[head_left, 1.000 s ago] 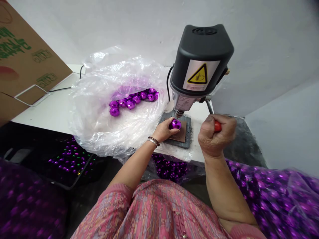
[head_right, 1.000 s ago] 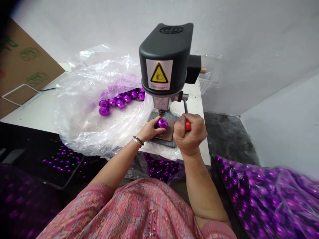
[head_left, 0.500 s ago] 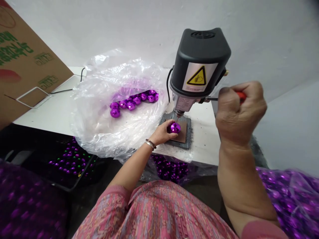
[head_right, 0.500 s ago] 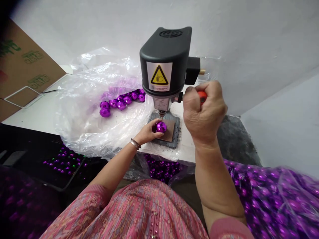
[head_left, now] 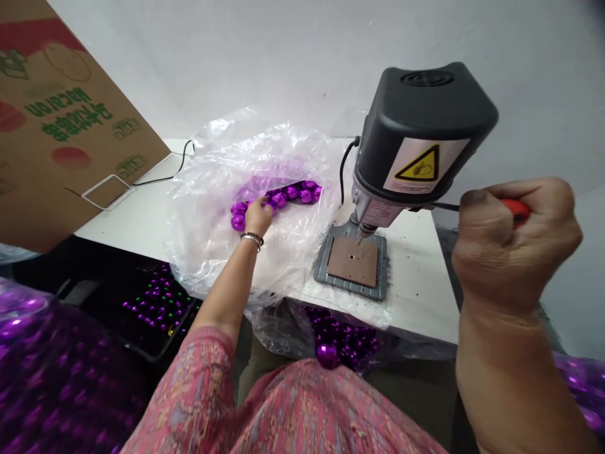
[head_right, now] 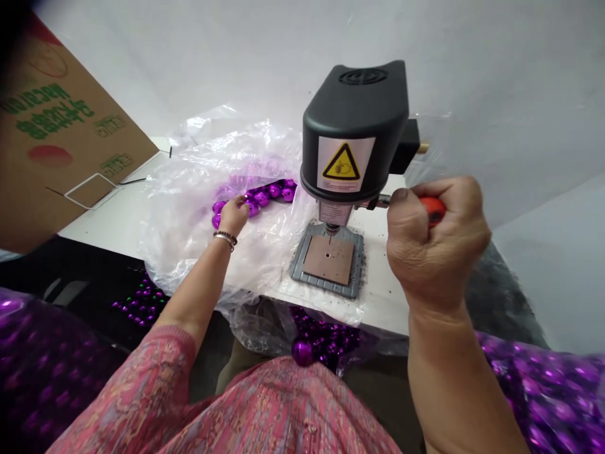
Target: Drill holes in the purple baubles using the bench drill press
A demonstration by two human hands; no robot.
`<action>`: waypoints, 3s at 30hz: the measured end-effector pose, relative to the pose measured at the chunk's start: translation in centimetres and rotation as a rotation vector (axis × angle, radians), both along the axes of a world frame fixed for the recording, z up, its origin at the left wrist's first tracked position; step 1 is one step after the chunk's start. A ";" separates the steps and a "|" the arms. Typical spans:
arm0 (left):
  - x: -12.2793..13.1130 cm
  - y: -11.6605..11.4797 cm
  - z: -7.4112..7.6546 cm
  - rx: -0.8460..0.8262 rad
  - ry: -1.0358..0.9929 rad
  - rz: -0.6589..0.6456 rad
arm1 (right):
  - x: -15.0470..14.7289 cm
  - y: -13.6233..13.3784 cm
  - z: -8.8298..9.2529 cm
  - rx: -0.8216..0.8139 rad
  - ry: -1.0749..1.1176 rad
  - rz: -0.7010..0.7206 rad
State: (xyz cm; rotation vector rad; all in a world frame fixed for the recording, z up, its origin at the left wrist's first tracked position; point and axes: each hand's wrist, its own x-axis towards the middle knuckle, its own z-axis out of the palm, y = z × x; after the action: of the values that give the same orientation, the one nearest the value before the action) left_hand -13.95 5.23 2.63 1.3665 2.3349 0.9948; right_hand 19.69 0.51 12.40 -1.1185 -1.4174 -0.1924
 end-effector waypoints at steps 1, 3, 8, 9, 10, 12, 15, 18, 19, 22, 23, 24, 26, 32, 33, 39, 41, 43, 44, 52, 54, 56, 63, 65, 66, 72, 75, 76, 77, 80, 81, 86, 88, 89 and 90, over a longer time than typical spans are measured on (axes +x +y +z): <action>-0.9 1.2 -0.3 -0.041 0.026 0.039 | 0.0 -0.1 0.0 -0.010 -0.006 -0.004; -1.8 2.7 -1.3 -0.116 0.042 0.052 | 0.0 -0.3 0.1 -0.019 -0.008 -0.006; -1.2 2.7 -2.7 -0.135 -0.058 0.034 | -0.2 -0.7 0.1 -0.014 -0.008 0.021; -0.9 2.3 -2.4 -0.112 -0.126 0.013 | -0.2 -0.7 0.2 -0.029 -0.005 0.028; -0.6 1.6 -1.9 -0.081 -0.219 -0.027 | -0.2 -0.8 0.2 -0.041 -0.001 0.035; 0.3 -0.2 -0.3 0.004 -0.473 -0.169 | -0.3 -0.8 0.3 -0.050 0.002 0.049; 2.9 -3.5 2.1 0.082 -0.875 -0.436 | -0.4 -0.7 0.5 -0.038 -0.007 0.072; 6.6 -6.1 2.5 0.002 -0.958 -0.581 | -0.4 -0.6 0.9 -0.047 0.017 0.096; 7.8 -6.5 2.0 -0.027 -0.926 -0.586 | -0.4 -0.5 1.1 -0.065 0.031 0.102; 11.0 -6.7 -0.5 -0.083 -0.799 -0.565 | -0.5 -0.3 1.8 -0.140 0.070 0.126; 11.8 -6.5 -1.4 -0.097 -0.763 -0.561 | -0.5 -0.2 2.2 -0.172 0.080 0.133; 12.4 -6.2 -2.2 -0.106 -0.725 -0.552 | -0.5 -0.1 2.5 -0.203 0.089 0.134; 13.3 -5.7 -3.4 -0.105 -0.644 -0.523 | -0.5 0.1 3.2 -0.270 0.097 0.133; 14.2 -5.0 -4.2 -0.088 -0.530 -0.459 | -0.5 2.1 5.7 -0.448 0.028 0.036; 14.3 -5.0 -4.3 -0.092 -0.518 -0.452 | -0.5 2.6 6.1 -0.473 0.020 0.013; 14.5 -4.7 -4.0 -0.094 -0.325 -0.530 | -0.6 4.9 7.2 -0.551 0.034 0.023; 14.8 -4.8 -3.6 -0.104 -0.194 -0.553 | -0.7 5.0 7.2 -0.549 0.048 0.043; 15.3 -4.8 -3.0 -0.128 -0.088 -0.568 | -0.6 5.0 7.1 -0.538 0.058 0.057; 15.6 -4.8 -2.8 -0.137 -0.049 -0.578 | -0.6 5.0 7.0 -0.533 0.061 0.063; 16.2 -4.4 -2.3 -0.219 -0.010 -0.630 | -0.7 4.7 6.8 -0.500 0.100 0.106; 16.1 -4.4 -2.6 -0.209 -0.035 -0.624 | -0.5 4.2 6.4 -0.460 0.098 0.119; 16.1 -4.4 -3.0 -0.184 -0.057 -0.620 | -0.3 3.4 5.6 -0.378 0.071 0.155; 16.2 -4.5 -3.5 -0.142 -0.150 -0.601 | 0.4 -0.9 1.2 -0.078 -0.103 0.177; 16.2 -4.5 -3.4 -0.143 -0.140 -0.603 | 0.4 -1.8 0.1 -0.079 -0.139 0.124; 16.2 -4.5 -3.4 -0.145 -0.132 -0.608 | 0.4 -2.1 -0.4 -0.082 -0.151 0.100; 16.1 -4.7 -3.5 -0.133 -0.077 -0.647 | 0.3 -2.7 -3.0 -0.069 -0.206 0.016; 16.1 -4.7 -3.6 -0.133 -0.057 -0.658 | 0.3 -2.8 -4.1 0.015 -0.230 -0.025; 16.1 -4.6 -3.7 -0.135 -0.055 -0.656 | 0.2 -2.7 -4.4 0.032 -0.230 -0.045; 16.1 -4.6 -3.8 -0.136 -0.055 -0.652 | 0.1 -2.7 -4.7 0.039 -0.227 -0.064; 16.0 -4.6 -3.9 -0.136 -0.067 -0.643 | -0.1 -2.5 -5.4 0.039 -0.216 -0.112; 16.0 -4.6 -3.9 -0.137 -0.072 -0.643 | -0.2 -2.5 -5.5 0.061 -0.215 -0.121; 15.9 -4.6 -3.7 -0.135 -0.098 -0.664 | -0.6 -2.0 -6.2 0.222 -0.183 -0.086; 15.9 -4.7 -3.6 -0.128 -0.115 -0.669 | -0.7 -1.9 -6.4 0.249 -0.177 -0.067; 15.9 -4.7 -3.6 -0.123 -0.125 -0.667 | -0.7 -1.8 -6.5 0.260 -0.177 -0.060; 15.9 -4.7 -3.6 -0.119 -0.135 -0.665 | -0.7 -1.8 -6.5 0.268 -0.174 -0.053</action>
State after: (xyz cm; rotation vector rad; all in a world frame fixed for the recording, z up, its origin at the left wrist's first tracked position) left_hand 1.95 0.51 -0.97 1.7775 1.6196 0.6970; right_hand 19.01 -1.27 5.90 -0.9351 -1.4656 -0.5127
